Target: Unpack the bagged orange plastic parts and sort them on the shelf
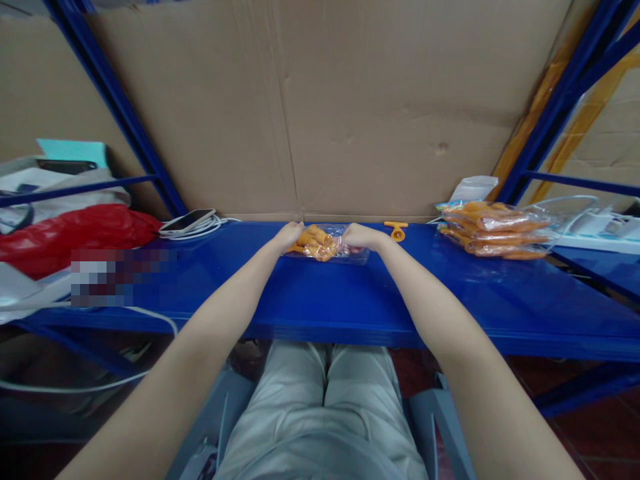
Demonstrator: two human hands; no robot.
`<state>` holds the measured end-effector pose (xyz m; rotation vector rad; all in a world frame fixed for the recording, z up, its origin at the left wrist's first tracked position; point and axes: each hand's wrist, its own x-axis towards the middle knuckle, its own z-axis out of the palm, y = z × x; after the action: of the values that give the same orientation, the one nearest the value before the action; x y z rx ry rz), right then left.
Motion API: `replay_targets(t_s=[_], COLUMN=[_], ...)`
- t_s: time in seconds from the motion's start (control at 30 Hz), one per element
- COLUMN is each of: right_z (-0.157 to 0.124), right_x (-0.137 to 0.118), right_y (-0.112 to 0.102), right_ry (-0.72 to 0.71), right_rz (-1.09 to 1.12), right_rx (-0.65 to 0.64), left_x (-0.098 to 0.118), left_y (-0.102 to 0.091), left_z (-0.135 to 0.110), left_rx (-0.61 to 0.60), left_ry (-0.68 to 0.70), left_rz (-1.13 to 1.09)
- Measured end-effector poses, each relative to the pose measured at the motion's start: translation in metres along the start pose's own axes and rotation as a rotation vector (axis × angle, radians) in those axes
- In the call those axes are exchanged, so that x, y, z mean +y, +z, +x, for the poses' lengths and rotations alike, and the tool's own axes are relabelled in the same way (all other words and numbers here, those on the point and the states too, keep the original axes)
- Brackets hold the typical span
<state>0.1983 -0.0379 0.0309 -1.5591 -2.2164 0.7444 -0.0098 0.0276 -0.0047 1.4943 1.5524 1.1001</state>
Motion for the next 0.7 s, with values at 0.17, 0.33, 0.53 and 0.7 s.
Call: replay_targets(t_s=[0.17,0.33,0.53,0.7], right_z=[-0.001,0.003,0.004,0.001], right_x=[0.001,0.011,0.009,0.004], right_y=[0.002,0.001,0.003,0.001], right_ry=[0.026,0.083,0.067,0.083], right_rz=[0.180,0.364,0.429,0.439], right_rx=[-0.013,-0.044,-0.090,-0.115], left_x=[-0.001,-0.001,0.005,0.014], left_y=[0.001,0.001,0.003,0.004], left_z=[0.000,0.001,-0.006,-0.019], left_rx=[-0.036,-0.054,-0.043,0.032], left_ry=[-0.002,-0.021,0.029,0.212], left_rz=[-0.040,-0.053,0.057,0.293])
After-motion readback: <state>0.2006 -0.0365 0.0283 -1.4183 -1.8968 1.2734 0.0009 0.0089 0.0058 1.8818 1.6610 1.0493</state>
